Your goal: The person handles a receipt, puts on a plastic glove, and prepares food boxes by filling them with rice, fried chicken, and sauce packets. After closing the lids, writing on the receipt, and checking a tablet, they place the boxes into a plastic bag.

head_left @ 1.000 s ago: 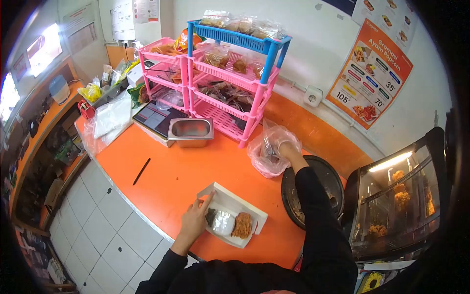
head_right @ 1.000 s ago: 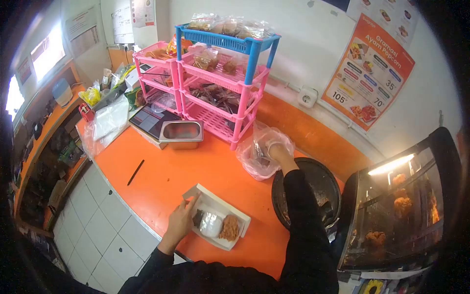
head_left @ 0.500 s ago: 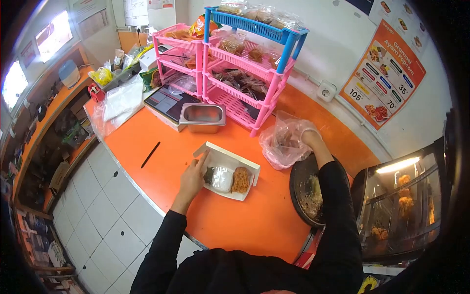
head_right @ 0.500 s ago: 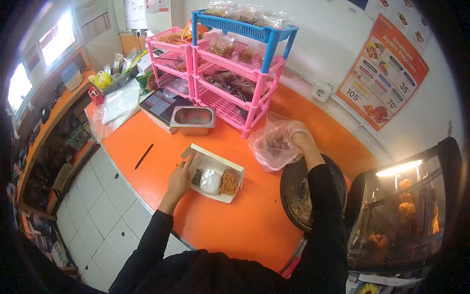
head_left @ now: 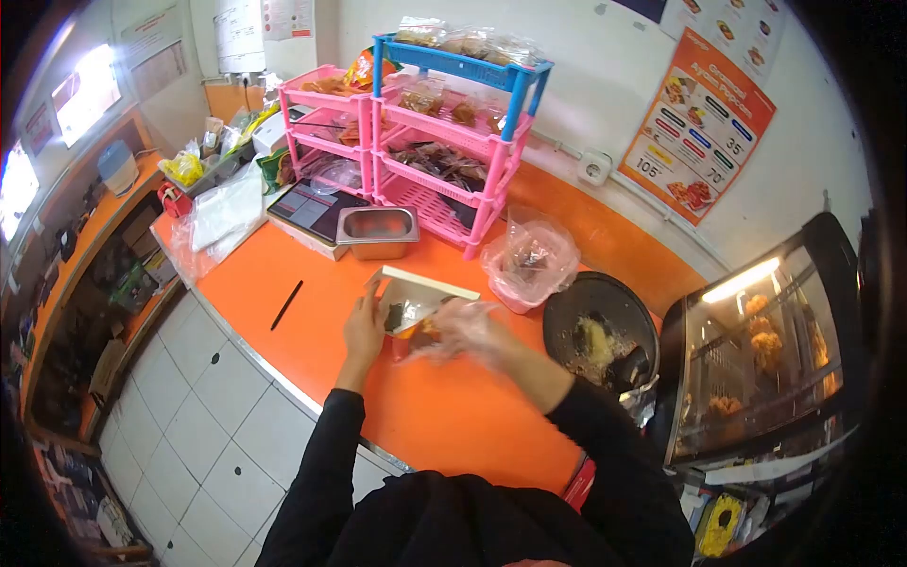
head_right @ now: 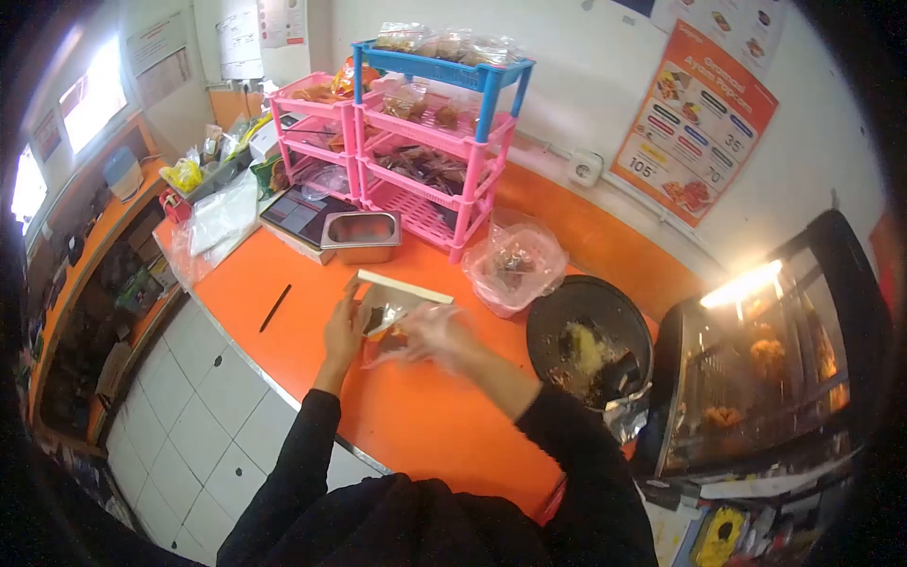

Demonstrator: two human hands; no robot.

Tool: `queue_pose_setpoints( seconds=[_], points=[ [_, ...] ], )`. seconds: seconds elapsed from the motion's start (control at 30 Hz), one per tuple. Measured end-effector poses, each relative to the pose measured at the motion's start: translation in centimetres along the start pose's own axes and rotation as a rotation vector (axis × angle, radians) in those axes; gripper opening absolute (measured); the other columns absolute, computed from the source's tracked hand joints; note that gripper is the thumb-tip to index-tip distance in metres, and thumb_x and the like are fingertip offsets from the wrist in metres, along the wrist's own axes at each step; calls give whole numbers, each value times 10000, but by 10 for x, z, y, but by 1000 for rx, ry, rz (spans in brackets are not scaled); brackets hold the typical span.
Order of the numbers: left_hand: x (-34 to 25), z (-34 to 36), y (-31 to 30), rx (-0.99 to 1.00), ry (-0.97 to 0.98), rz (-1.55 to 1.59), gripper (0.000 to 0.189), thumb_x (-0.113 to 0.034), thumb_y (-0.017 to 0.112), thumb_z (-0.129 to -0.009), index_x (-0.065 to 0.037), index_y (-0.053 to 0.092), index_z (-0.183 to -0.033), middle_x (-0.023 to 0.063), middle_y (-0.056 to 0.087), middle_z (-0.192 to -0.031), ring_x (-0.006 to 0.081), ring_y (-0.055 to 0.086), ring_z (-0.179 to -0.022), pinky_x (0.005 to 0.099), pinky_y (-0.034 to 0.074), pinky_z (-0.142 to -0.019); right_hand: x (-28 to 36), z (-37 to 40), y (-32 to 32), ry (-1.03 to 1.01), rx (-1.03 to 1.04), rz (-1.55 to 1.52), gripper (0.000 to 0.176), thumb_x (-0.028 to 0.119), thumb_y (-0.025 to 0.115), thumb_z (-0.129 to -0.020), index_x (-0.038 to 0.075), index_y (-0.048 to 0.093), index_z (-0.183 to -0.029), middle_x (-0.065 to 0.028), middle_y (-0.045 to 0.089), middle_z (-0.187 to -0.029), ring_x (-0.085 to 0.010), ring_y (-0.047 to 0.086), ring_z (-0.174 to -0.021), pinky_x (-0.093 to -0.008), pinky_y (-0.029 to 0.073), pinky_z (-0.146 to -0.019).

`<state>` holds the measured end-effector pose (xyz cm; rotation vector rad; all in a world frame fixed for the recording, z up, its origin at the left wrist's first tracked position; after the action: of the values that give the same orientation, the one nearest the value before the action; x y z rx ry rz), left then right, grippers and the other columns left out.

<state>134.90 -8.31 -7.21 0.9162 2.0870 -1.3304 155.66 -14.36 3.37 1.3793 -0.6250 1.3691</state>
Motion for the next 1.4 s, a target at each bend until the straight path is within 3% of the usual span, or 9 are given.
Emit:
queue_pose_setpoints(
  seconds=[0.13,0.23,0.5,0.6,0.67,0.8,0.9,1.1,1.4],
  points=[
    [21,34,0,-240,-100,194,318,-100,509,-921,-75,527,-1237,106,610,-1119,243,600,-937,346,480,-779,-79,-61,8,-156,-404,147,255,324,545,-911,69,558,-907,-51,520,-747,-222,569,-697,-305,473,-610],
    [0,63,-5,-361,-134,270,244,-115,492,-949,-38,542,-1176,82,593,-1140,196,563,-966,308,453,-790,-138,-86,-27,-213,215,562,158,242,483,-903,98,544,-874,-33,472,-723,-173,479,-653,-318,419,-588],
    [-215,167,19,426,78,688,268,-159,590,-911,-39,548,-1147,87,582,-1102,190,566,-936,313,455,-791,64,281,-21,-315,-125,1021,349,257,485,-984,19,474,-1239,-114,564,-1151,-186,572,-1072,-326,472,-933],
    [-292,228,24,941,328,597,501,-294,698,-834,-25,511,-1213,144,561,-1160,261,565,-1041,353,463,-860,58,399,-49,-128,-501,1255,277,285,534,-943,48,586,-1076,-126,623,-1054,-259,609,-999,-360,480,-852],
    [-335,264,23,964,615,448,836,-455,769,-719,10,421,-1320,222,487,-1264,354,511,-1137,440,443,-915,47,461,-52,392,-677,1464,254,281,566,-912,76,604,-1057,-146,617,-1091,-296,608,-1005,-374,477,-866],
    [-373,321,40,964,681,14,1221,-652,741,-614,67,195,-1437,328,288,-1399,485,377,-1247,551,376,-977,-35,493,-94,507,-832,1457,292,316,484,-936,149,564,-1161,-134,610,-1153,-299,576,-1105,-399,450,-924],
    [-384,348,62,865,772,-196,1208,-628,750,-616,61,191,-1437,337,277,-1406,481,390,-1225,557,379,-969,-82,500,-109,204,-725,742,326,304,581,-897,130,539,-1170,-156,609,-1127,-310,599,-1039,-385,466,-883],
    [-382,344,64,896,458,-338,1180,-527,807,-536,-45,228,-1443,277,392,-1272,450,404,-1195,578,384,-946,-117,490,-104,-330,-639,1117,204,232,624,-838,99,628,-994,-139,626,-965,-332,626,-884,-418,489,-791],
    [-291,257,26,720,321,-246,1173,-419,868,-450,-78,274,-1403,239,396,-1294,421,403,-1220,567,380,-959,-107,449,-89,-216,-537,1428,282,161,561,-847,121,591,-1125,-96,573,-1115,-308,573,-1066,-410,479,-902]
  ],
)
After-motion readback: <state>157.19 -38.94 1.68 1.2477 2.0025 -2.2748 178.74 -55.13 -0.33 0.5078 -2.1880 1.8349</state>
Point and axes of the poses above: each hand's wrist, its own z-axis away from the middle knuckle, its own y-axis out of the palm, x = y × z, the point moved 2 cm from there along -z, towards the middle knuckle
